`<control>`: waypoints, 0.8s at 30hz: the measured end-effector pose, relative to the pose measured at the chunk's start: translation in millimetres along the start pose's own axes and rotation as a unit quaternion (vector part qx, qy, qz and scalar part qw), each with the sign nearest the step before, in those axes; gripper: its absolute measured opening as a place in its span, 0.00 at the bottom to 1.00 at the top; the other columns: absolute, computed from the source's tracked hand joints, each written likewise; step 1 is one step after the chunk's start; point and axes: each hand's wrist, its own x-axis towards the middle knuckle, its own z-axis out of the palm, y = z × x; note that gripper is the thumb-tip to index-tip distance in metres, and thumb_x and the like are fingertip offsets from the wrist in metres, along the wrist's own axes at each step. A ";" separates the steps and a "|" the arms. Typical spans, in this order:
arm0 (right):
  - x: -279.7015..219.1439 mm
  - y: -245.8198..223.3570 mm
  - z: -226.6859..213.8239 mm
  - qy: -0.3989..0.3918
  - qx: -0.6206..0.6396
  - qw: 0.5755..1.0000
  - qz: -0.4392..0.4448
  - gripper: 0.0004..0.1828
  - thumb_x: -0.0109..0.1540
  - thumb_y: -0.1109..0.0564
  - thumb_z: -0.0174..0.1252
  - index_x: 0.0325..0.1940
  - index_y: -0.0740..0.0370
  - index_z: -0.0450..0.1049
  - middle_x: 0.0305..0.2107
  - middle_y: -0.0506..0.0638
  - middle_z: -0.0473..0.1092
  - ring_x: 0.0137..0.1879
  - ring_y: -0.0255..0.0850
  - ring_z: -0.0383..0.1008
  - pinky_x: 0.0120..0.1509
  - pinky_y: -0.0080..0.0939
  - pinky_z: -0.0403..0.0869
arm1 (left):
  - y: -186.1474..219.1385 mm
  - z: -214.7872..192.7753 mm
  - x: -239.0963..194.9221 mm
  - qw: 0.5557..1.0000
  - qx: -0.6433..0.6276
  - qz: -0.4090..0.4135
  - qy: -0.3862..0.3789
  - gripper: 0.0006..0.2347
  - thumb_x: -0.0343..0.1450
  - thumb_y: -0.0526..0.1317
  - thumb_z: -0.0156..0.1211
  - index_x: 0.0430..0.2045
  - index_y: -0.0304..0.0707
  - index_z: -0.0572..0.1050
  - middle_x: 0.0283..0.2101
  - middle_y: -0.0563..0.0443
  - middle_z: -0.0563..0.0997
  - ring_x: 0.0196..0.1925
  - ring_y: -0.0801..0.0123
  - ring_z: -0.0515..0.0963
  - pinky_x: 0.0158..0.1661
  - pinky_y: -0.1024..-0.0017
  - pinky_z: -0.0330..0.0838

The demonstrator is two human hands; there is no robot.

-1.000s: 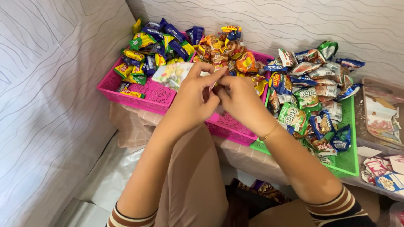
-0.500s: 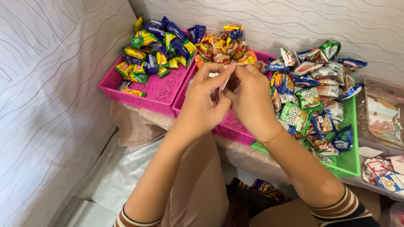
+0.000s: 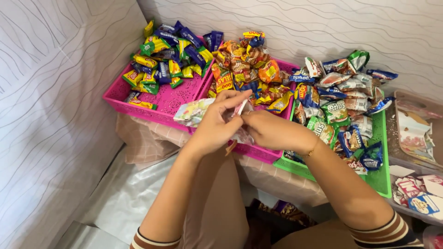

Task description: Selecting various small snack packets from bins and placing them into decorative gift bags to create gift packs.

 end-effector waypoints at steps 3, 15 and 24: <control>-6.9 -18.2 -4.9 -0.006 0.009 1.000 0.002 0.21 0.62 0.70 0.44 0.57 0.75 0.74 0.47 0.70 0.76 0.57 0.60 0.78 0.62 0.58 0.74 | 4.2 -6.3 -2.6 1.000 -0.006 -0.021 0.009 0.28 0.63 0.24 0.51 0.61 0.37 0.73 0.54 0.39 0.72 0.59 0.58 0.70 0.59 0.64 0.67; -8.5 -1.1 17.7 0.050 -0.166 0.978 -0.112 0.06 0.54 0.65 0.52 0.30 0.64 0.75 0.30 0.54 0.73 0.41 0.55 0.76 0.41 0.51 0.77 | 22.0 4.8 -8.9 0.998 -0.058 -0.038 -0.008 0.27 0.65 0.24 0.49 0.62 0.37 0.73 0.54 0.41 0.72 0.57 0.62 0.70 0.52 0.74 0.70; -10.5 -13.8 19.1 0.198 -0.369 0.903 -0.095 0.07 0.64 0.56 0.51 0.39 0.50 0.75 0.38 0.44 0.72 0.52 0.45 0.67 0.51 0.46 0.66 | 47.2 -4.6 -15.3 0.998 0.065 -0.001 -0.003 0.28 0.64 0.23 0.50 0.61 0.38 0.73 0.52 0.39 0.73 0.53 0.61 0.74 0.47 0.74 0.77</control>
